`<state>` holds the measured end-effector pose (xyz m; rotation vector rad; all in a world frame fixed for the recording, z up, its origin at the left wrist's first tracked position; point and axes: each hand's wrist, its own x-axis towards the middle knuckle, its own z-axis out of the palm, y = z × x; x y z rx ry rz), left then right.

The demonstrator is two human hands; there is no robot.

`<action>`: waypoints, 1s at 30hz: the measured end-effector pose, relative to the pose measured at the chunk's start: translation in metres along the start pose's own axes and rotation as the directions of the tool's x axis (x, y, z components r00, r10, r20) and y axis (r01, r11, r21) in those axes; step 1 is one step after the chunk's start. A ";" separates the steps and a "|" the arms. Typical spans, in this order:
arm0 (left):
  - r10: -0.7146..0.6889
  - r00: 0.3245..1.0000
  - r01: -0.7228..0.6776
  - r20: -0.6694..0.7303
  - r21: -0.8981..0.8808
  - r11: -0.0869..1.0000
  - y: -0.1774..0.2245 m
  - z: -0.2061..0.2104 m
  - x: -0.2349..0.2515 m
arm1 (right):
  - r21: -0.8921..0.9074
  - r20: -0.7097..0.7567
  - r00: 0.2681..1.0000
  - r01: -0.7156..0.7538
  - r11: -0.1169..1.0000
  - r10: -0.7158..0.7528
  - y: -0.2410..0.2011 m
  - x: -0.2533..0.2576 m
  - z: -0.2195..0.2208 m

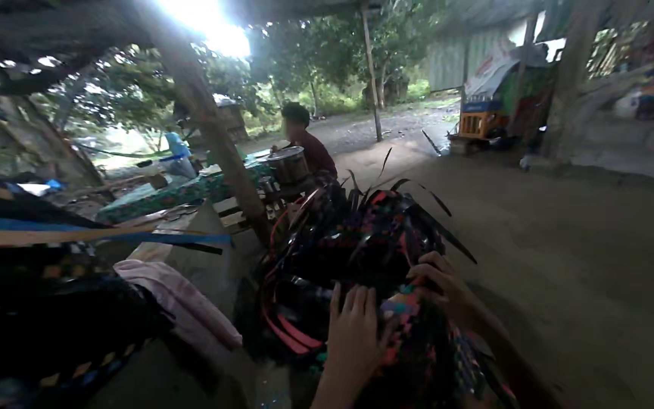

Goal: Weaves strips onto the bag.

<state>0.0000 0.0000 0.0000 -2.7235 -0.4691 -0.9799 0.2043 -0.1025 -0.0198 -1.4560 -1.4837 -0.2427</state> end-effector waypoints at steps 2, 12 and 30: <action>-0.034 0.990 0.044 0.138 -0.069 0.997 0.006 -0.007 0.017 | 0.007 -0.007 1.000 -0.019 1.000 0.019 0.001 0.005 -0.007; -0.038 0.998 0.017 -0.057 -0.324 0.946 0.053 -0.021 0.088 | 0.155 -0.232 0.970 0.108 0.982 -0.070 0.026 0.025 -0.049; -0.636 0.743 0.250 -0.209 -0.794 0.554 0.049 0.069 0.033 | 0.652 0.272 0.754 -0.601 0.462 0.598 -0.023 -0.055 -0.027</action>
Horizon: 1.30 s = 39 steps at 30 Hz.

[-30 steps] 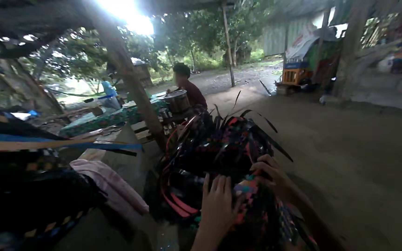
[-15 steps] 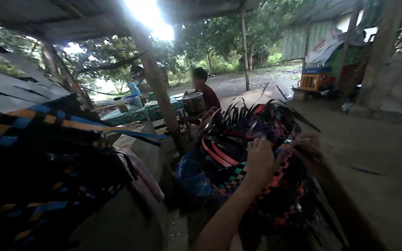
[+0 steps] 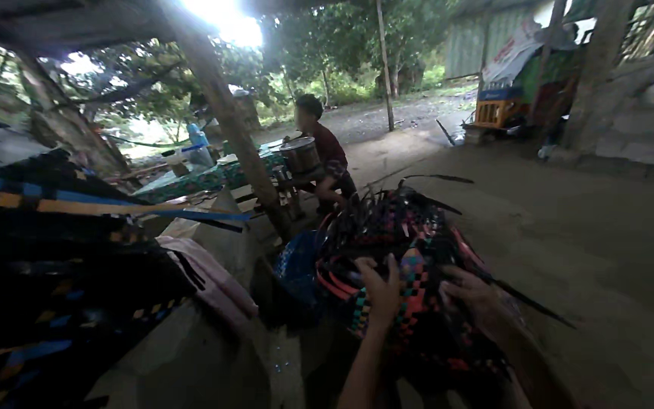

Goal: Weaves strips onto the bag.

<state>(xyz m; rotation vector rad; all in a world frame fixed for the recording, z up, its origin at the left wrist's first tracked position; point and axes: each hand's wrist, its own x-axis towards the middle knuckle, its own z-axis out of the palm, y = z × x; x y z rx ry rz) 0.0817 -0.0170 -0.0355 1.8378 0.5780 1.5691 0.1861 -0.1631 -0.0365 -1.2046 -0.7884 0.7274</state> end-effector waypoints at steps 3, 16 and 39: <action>0.069 0.994 -0.072 -0.082 -0.041 0.997 -0.044 -0.008 -0.004 | 0.210 0.063 0.987 -0.158 0.965 0.148 0.023 -0.009 0.028; 0.279 0.944 -0.327 0.175 0.396 0.858 -0.023 -0.039 -0.009 | -0.153 0.508 0.855 -0.030 0.988 0.104 0.000 0.003 0.045; 0.036 0.777 -0.125 0.628 0.098 0.987 -0.018 -0.024 0.006 | -0.609 0.297 0.954 0.216 0.763 -0.033 -0.049 0.111 0.026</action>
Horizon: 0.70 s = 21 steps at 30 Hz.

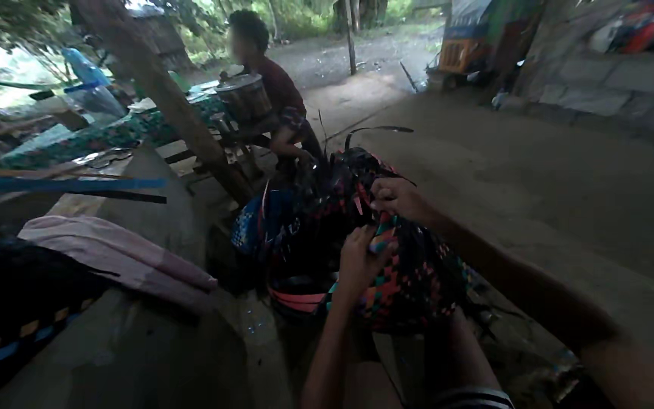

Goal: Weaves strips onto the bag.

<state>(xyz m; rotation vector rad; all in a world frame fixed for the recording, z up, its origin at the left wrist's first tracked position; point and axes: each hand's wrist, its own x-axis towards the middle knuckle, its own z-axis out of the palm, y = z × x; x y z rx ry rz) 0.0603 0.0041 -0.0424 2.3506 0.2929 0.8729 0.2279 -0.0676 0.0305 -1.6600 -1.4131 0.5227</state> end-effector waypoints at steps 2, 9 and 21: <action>-0.001 1.000 0.001 0.009 -0.009 1.000 0.002 0.000 0.000 | -0.048 0.057 0.998 0.025 0.999 -0.022 -0.004 -0.006 -0.004; -0.211 0.977 0.210 0.040 -0.400 0.892 0.013 -0.008 -0.001 | -0.478 0.250 0.967 0.082 0.874 0.046 -0.030 -0.030 -0.009; -0.330 0.922 0.344 0.202 -0.035 0.938 0.035 -0.023 0.022 | -0.720 0.158 0.946 -0.086 0.689 0.284 -0.033 -0.073 0.032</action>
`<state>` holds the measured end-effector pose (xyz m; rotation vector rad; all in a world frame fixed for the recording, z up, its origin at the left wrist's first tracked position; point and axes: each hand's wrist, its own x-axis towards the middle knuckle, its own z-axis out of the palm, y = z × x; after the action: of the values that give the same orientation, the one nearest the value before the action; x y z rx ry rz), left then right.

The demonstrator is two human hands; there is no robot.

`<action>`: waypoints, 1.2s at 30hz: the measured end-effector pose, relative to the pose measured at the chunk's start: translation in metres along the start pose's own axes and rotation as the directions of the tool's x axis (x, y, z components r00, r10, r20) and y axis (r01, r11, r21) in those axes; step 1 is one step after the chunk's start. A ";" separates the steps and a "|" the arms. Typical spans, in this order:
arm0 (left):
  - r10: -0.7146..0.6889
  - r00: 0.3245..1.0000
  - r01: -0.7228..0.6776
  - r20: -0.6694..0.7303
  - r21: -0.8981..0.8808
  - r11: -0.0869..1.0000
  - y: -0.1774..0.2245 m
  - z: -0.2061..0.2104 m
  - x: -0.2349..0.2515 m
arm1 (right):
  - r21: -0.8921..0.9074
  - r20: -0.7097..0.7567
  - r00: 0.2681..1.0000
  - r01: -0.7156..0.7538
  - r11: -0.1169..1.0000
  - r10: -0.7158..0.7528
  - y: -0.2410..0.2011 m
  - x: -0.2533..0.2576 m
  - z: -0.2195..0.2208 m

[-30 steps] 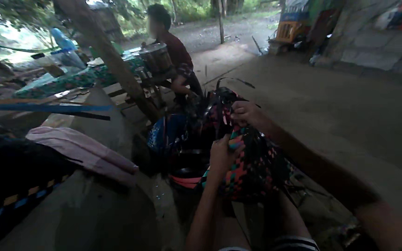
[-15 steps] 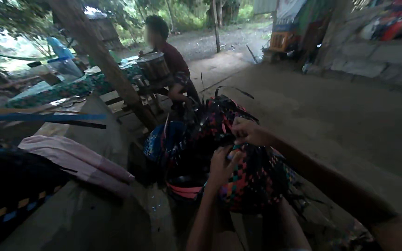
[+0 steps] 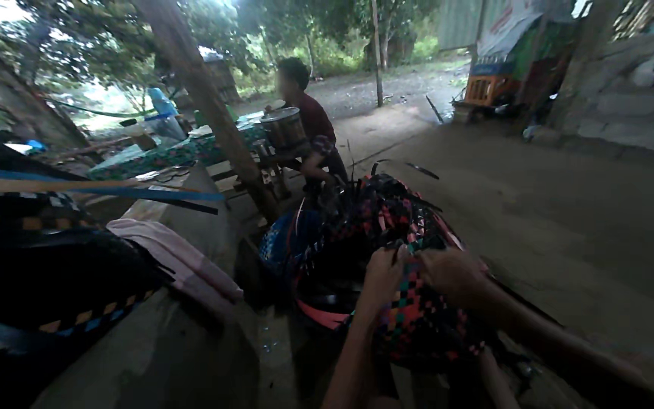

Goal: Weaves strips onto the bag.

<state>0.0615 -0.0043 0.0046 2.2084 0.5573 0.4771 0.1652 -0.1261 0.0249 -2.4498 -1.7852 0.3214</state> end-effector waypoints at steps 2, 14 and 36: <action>0.013 1.000 -0.012 -0.017 0.044 0.999 -0.003 -0.005 0.002 | 0.054 0.017 1.000 0.000 0.999 -0.001 -0.009 -0.013 0.039; 0.218 0.959 -0.237 -0.180 -0.092 0.967 -0.017 0.003 0.018 | 0.887 -0.335 0.911 0.220 0.405 0.239 0.006 0.002 0.094; 0.372 0.876 -0.418 -0.307 -0.102 0.903 -0.030 0.020 0.004 | 0.495 -0.619 0.780 0.480 0.725 -0.093 0.022 0.012 0.039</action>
<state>0.0675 0.0036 -0.0306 2.1057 0.1892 1.0294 0.1807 -0.1234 -0.0185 -1.5225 -1.4488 0.1166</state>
